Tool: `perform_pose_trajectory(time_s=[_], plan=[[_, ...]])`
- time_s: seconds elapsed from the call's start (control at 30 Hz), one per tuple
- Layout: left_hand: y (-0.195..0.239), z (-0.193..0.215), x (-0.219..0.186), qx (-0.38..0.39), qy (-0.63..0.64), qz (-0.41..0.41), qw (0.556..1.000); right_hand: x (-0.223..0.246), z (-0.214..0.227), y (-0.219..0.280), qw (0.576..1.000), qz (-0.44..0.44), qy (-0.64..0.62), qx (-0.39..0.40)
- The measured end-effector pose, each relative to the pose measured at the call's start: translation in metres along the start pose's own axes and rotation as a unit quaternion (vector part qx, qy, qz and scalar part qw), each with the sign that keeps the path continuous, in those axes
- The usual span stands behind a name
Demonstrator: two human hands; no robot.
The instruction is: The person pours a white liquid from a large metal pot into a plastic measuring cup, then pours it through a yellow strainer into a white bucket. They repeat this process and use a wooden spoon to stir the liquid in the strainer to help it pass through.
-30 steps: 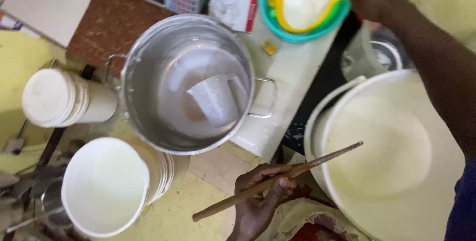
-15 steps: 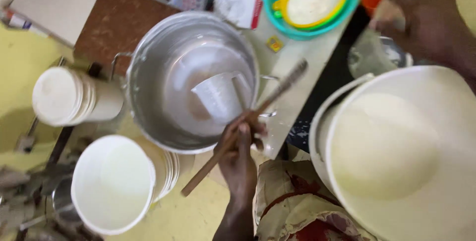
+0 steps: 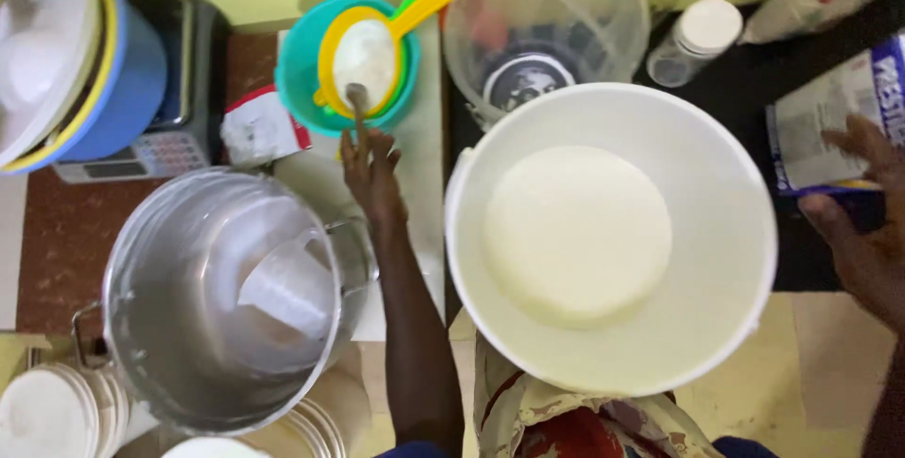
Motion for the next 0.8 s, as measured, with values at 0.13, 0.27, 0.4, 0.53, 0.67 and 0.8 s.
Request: perform_pose_trajectory(time_s=[0.13,0.27,0.4,0.53,0.67,0.8], plan=[[0.043,0.004,-0.019,0.024,0.016,0.031,0.999,-0.053,-0.009,0.067,0.985,-0.125,-0.115,-0.038],[0.083,0.006,-0.035,0.045,-0.025,0.051,0.997,-0.091,-0.041,0.081,0.916,-0.293,-0.262,-0.079],[0.128,0.01,-0.045,0.034,-0.1,0.106,0.989,-0.09,-0.067,0.031,0.919,-0.266,-0.289,-0.017],[0.217,0.025,-0.069,-0.043,-0.18,0.145,0.972,-0.063,-0.082,-0.014,0.933,-0.256,-0.238,0.086],[0.312,0.043,-0.083,-0.106,-0.262,0.122,0.952,-0.074,-0.108,-0.018,0.894,-0.272,-0.338,0.11],[0.399,0.043,-0.05,-0.156,-0.283,0.235,0.917,-0.093,-0.115,-0.001,0.875,-0.313,-0.354,0.107]])
Point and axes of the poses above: each hand's wrist, its own y-axis away from the middle knuckle, its own z-axis out of the back of the hand, x = y × z, the point moved 9 cm from there along -y, towards the middle knuckle, and after that the axes turned 6 degrees about z, right-handed, at the moved point
